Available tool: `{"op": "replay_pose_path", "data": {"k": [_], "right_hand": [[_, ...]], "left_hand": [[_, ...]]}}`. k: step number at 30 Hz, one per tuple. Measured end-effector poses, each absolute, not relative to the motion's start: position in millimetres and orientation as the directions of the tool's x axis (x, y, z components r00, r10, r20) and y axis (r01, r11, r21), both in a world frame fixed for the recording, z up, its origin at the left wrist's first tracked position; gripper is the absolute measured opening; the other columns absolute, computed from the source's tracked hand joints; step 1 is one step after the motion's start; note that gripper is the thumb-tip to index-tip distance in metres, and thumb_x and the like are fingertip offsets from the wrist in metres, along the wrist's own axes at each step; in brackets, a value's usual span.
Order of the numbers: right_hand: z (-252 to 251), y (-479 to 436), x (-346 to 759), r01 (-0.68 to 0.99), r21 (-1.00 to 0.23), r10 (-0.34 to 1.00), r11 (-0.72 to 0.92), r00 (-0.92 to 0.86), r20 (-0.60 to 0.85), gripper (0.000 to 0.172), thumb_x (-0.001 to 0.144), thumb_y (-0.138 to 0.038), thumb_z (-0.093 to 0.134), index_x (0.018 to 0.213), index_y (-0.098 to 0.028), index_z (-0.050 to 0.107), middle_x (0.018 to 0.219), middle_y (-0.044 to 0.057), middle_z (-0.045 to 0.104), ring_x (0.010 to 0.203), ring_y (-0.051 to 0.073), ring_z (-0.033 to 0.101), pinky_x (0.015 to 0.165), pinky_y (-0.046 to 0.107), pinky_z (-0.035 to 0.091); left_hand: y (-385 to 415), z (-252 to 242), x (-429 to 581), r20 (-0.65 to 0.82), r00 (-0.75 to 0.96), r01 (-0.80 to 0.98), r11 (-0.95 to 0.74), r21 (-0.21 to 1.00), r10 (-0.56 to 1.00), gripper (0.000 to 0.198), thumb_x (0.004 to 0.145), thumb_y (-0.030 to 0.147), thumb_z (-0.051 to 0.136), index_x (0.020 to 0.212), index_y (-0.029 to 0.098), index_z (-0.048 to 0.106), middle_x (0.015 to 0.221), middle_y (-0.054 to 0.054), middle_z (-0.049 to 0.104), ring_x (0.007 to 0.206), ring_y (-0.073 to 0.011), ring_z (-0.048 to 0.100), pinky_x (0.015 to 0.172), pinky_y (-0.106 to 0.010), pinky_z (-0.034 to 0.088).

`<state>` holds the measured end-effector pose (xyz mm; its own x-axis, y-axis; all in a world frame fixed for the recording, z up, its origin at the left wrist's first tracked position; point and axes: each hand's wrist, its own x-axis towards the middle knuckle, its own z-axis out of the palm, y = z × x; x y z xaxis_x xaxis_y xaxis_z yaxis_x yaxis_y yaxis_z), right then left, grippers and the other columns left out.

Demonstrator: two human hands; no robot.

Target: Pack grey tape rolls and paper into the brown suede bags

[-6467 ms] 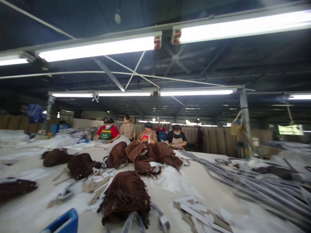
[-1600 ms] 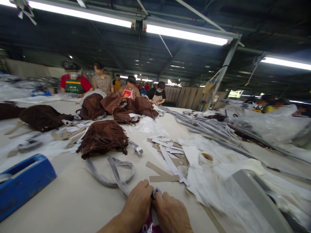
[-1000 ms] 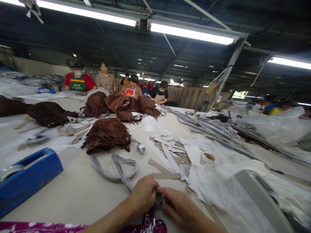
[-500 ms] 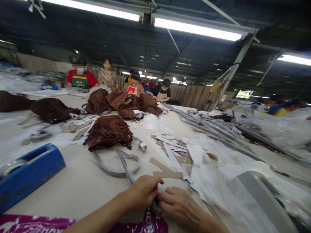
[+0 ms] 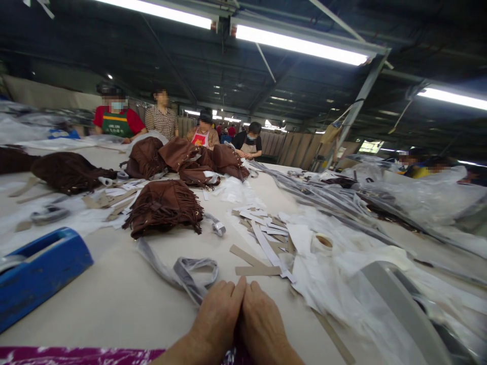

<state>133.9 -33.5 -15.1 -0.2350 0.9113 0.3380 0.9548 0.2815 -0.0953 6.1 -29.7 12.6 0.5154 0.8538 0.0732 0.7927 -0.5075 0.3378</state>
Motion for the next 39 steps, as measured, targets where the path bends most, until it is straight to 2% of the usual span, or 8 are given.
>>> {"op": "replay_pose_path", "data": {"k": [7,10,16,23,27,32,35,39], "right_hand": [[10.1,-28.6,169.0,0.614,-0.756,0.961,0.225,-0.268,0.068,0.015,0.065,-0.008,0.057,0.075,-0.019,0.057,0.064,-0.004,0.058,0.056,0.012,0.049,0.052,0.022,0.035],[22.1,-28.7,181.0,0.455,-0.875,0.933,0.165,-0.361,-0.012,0.024,0.068,-0.008,0.055,0.089,-0.019,0.053,0.071,-0.004,0.062,0.050,0.009,0.045,0.047,0.020,0.033],[45.4,-15.9,196.7,0.562,-0.296,0.623,0.773,-0.760,0.185,0.022,0.086,-0.007,0.053,0.098,-0.023,0.061,0.105,0.001,0.068,0.093,0.015,0.060,0.080,0.025,0.044],[24.3,-13.4,197.4,0.466,0.237,0.405,0.852,-0.875,0.265,0.020,0.094,-0.023,0.048,0.075,-0.021,0.053,0.076,-0.001,0.063,0.068,0.016,0.054,0.061,0.028,0.038],[-15.8,-23.2,181.4,0.740,0.176,0.587,0.649,-0.634,0.503,0.020,0.087,-0.007,0.039,0.078,-0.021,0.050,0.071,0.002,0.060,0.060,0.018,0.054,0.056,0.029,0.037],[-28.3,-25.9,153.5,0.857,-0.263,0.837,0.443,-0.289,0.465,0.015,0.079,-0.006,0.044,0.081,-0.020,0.050,0.073,0.004,0.064,0.065,0.019,0.061,0.058,0.027,0.041],[-3.6,-22.0,162.3,0.743,-0.453,0.869,0.493,-0.397,0.294,0.017,0.075,-0.007,0.054,0.086,-0.020,0.053,0.082,0.001,0.067,0.075,0.017,0.062,0.064,0.024,0.044],[28.7,-12.6,191.1,0.598,-0.252,0.647,0.761,-0.731,0.219,0.030,0.083,-0.007,0.050,0.107,-0.024,0.056,0.102,0.001,0.066,0.091,0.016,0.061,0.078,0.024,0.046]], "left_hand": [[-14.4,8.2,-10.7,0.179,0.667,0.676,-0.689,0.261,0.723,0.018,0.088,0.016,0.051,0.102,0.024,0.059,0.089,-0.004,0.057,0.084,-0.0207,0.052,0.072,-0.032,0.043],[-12.6,5.5,-11.9,0.221,0.734,0.627,-0.766,0.144,0.642,0.011,0.086,0.014,0.054,0.092,0.022,0.059,0.086,-0.004,0.056,0.081,-0.0200,0.049,0.069,-0.031,0.040],[-11.5,7.0,-11.9,0.284,0.758,0.578,-0.807,0.125,0.587,0.007,0.087,0.014,0.052,0.086,0.019,0.056,0.087,-0.002,0.059,0.078,-0.0173,0.049,0.069,-0.029,0.038],[-9.9,2.5,-12.6,0.243,0.672,0.623,-0.711,0.325,0.700,0.021,0.082,0.005,0.047,0.092,0.020,0.056,0.094,-0.003,0.061,0.087,-0.0192,0.052,0.078,-0.030,0.041],[-12.1,-1.1,-7.9,0.234,0.577,0.668,-0.617,0.417,0.783,0.044,0.081,0.002,0.044,0.120,0.022,0.048,0.105,-0.006,0.059,0.096,-0.0207,0.051,0.086,-0.033,0.041],[-3.5,-1.0,-8.2,0.229,0.602,0.680,-0.642,0.355,0.765,0.018,0.085,0.009,0.049,0.092,0.021,0.060,0.088,-0.002,0.057,0.084,-0.0176,0.051,0.073,-0.027,0.040],[5.1,-3.1,-12.3,0.258,0.664,0.641,-0.712,0.287,0.702,0.011,0.089,0.015,0.052,0.086,0.021,0.061,0.083,0.000,0.057,0.080,-0.0155,0.051,0.069,-0.024,0.038],[9.6,-6.2,-14.8,0.294,0.705,0.596,-0.764,0.248,0.645,0.015,0.090,0.012,0.050,0.089,0.022,0.061,0.085,0.000,0.059,0.081,-0.0151,0.052,0.070,-0.023,0.038]]}}
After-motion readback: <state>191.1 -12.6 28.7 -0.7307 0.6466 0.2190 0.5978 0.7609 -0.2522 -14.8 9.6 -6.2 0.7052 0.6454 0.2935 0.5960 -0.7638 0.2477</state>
